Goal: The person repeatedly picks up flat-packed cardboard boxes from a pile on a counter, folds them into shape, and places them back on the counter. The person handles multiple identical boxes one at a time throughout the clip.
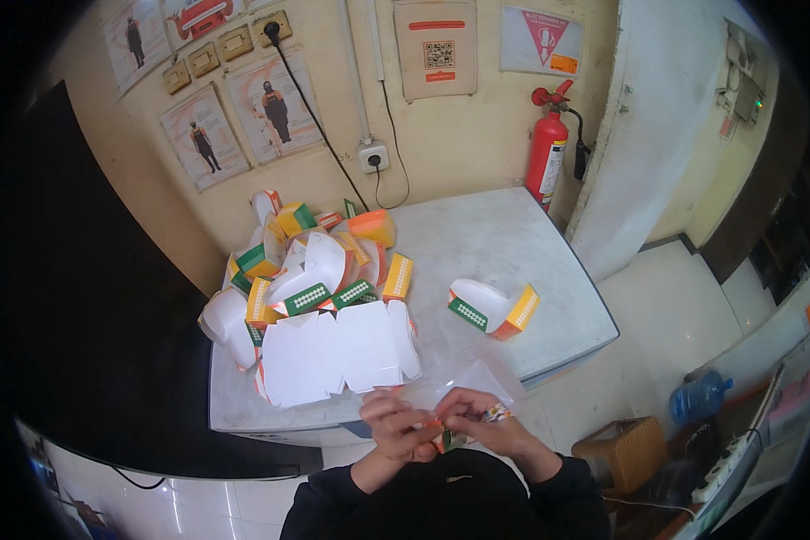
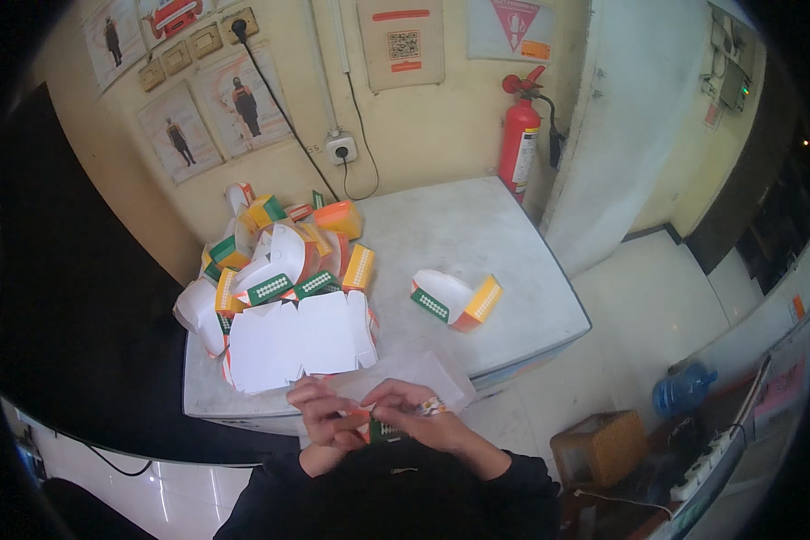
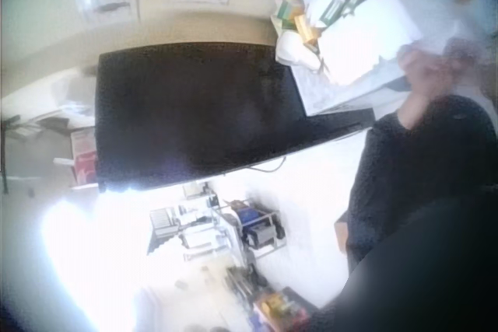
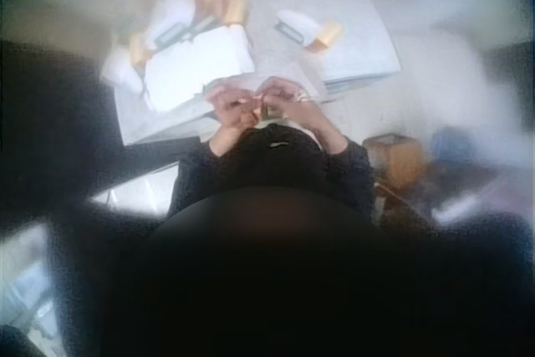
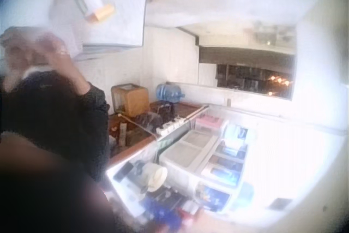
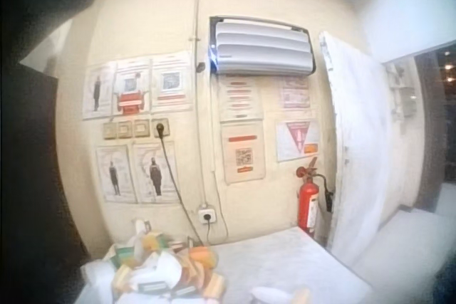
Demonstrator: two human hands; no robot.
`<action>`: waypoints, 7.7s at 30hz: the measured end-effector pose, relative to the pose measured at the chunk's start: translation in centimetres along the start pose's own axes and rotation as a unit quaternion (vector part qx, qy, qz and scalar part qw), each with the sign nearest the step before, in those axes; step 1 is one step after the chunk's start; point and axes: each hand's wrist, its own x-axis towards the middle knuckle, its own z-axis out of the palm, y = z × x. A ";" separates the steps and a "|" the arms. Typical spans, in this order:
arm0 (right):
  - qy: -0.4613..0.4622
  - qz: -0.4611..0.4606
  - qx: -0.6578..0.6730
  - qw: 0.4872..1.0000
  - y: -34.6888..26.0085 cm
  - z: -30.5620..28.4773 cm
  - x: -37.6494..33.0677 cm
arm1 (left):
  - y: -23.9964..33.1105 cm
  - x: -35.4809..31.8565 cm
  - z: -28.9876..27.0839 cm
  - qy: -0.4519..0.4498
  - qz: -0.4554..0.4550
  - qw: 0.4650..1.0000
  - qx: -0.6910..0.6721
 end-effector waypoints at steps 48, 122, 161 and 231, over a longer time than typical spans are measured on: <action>-0.130 -0.215 -0.720 0.646 12.8 11.3 22.4 | -11.7 -9.5 -24.6 -0.132 -0.583 0.800 0.054; 0.257 -0.414 -0.469 0.737 -3.1 13.5 7.7 | -5.4 5.0 -10.9 -0.075 -0.195 0.976 -0.062; 0.350 -0.250 -0.095 0.898 -0.3 -1.6 -15.4 | 6.2 -0.1 6.4 -0.035 -0.462 0.819 -0.340; 0.406 -0.378 -0.426 0.714 1.9 -3.4 -12.9 | 9.9 -2.9 1.7 -0.105 -0.206 0.948 -0.219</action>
